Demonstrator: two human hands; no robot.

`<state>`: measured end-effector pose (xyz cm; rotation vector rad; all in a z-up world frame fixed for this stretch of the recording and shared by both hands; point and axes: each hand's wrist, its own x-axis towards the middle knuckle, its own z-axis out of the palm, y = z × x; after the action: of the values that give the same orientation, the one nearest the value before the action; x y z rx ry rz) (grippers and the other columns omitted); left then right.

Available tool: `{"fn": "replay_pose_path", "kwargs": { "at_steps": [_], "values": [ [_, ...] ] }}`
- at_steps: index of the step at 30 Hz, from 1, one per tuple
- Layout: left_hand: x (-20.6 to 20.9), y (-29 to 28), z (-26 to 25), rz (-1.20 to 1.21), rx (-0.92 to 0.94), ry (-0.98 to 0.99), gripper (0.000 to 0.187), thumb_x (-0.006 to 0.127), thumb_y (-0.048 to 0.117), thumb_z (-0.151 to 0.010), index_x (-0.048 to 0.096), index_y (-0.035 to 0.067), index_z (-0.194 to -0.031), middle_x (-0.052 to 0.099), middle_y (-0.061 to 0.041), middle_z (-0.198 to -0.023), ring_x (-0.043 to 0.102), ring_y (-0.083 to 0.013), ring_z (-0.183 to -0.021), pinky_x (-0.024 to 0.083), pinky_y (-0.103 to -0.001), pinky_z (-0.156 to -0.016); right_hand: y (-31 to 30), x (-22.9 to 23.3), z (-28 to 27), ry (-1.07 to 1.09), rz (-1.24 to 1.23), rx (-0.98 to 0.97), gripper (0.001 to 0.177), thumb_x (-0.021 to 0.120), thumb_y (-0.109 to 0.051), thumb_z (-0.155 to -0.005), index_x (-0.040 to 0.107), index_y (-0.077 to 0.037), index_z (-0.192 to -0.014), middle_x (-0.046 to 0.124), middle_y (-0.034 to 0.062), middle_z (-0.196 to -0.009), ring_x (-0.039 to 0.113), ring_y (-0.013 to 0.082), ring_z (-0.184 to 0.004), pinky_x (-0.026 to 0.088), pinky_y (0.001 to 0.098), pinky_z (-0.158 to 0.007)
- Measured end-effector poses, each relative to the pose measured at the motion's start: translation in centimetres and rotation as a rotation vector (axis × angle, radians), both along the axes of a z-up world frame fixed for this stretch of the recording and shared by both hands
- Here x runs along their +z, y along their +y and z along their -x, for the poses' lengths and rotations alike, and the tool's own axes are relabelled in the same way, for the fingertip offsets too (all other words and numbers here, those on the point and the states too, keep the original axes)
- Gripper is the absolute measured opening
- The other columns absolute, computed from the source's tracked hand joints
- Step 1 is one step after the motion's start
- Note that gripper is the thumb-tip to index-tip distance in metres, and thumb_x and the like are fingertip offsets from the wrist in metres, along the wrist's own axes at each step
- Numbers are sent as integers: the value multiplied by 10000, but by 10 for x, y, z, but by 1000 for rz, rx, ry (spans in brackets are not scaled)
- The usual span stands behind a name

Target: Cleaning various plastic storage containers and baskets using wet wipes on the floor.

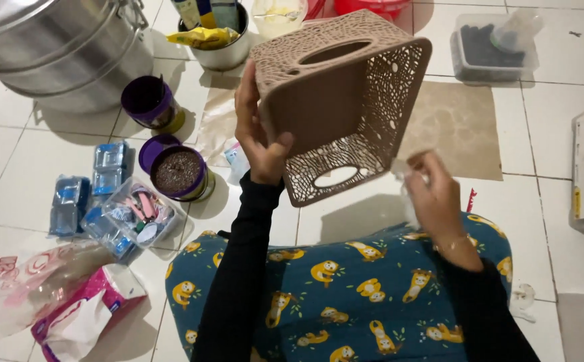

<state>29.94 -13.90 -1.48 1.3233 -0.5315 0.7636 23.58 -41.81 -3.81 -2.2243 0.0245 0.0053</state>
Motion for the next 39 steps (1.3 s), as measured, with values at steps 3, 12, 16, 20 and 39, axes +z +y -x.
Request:
{"fn": "replay_pose_path", "kwargs": {
  "at_steps": [3,12,16,20,39],
  "values": [
    [-16,-9,-12,132,-63,-13,909,720,505,-869,396,85,-1607,290,-135,-1721,244,-321,-1644,274,-609,-1356,3,17,-18,6,133,-139,510,657,-467,-890,573,-204,-1319,663,167,-1155,686,324,-822,453,398,-744],
    [-64,-2,12,66,-324,626,975,519,734,-993,69,206,-1678,116,-393,-1643,147,-596,-1512,70,-739,-1187,-162,-77,2,-18,519,-285,572,587,-616,-1102,757,-72,-1157,747,226,-993,705,465,-1004,549,596,-859],
    [-170,54,-9,-79,-7,838,322,690,221,-940,677,82,-1230,665,-74,-1086,623,-150,-996,537,-276,-874,-290,-81,103,-308,578,-404,229,558,-198,-1214,575,-129,-996,576,58,-981,556,220,-936,412,420,-874],
    [-161,60,-7,-233,29,909,333,511,269,-1024,735,90,-1194,615,-22,-890,505,-84,-669,554,-237,-605,-415,-89,258,-186,298,-934,236,637,-280,-1219,655,-80,-1095,614,83,-1145,594,280,-1093,454,427,-953],
    [-178,55,4,-201,101,960,356,421,449,-1110,647,175,-1114,684,-7,-1134,635,-127,-999,547,-261,-740,-536,-264,392,214,1507,-1152,771,557,-804,-1411,658,-313,-824,648,-96,-776,643,128,-626,403,321,-428]
  ]
}}
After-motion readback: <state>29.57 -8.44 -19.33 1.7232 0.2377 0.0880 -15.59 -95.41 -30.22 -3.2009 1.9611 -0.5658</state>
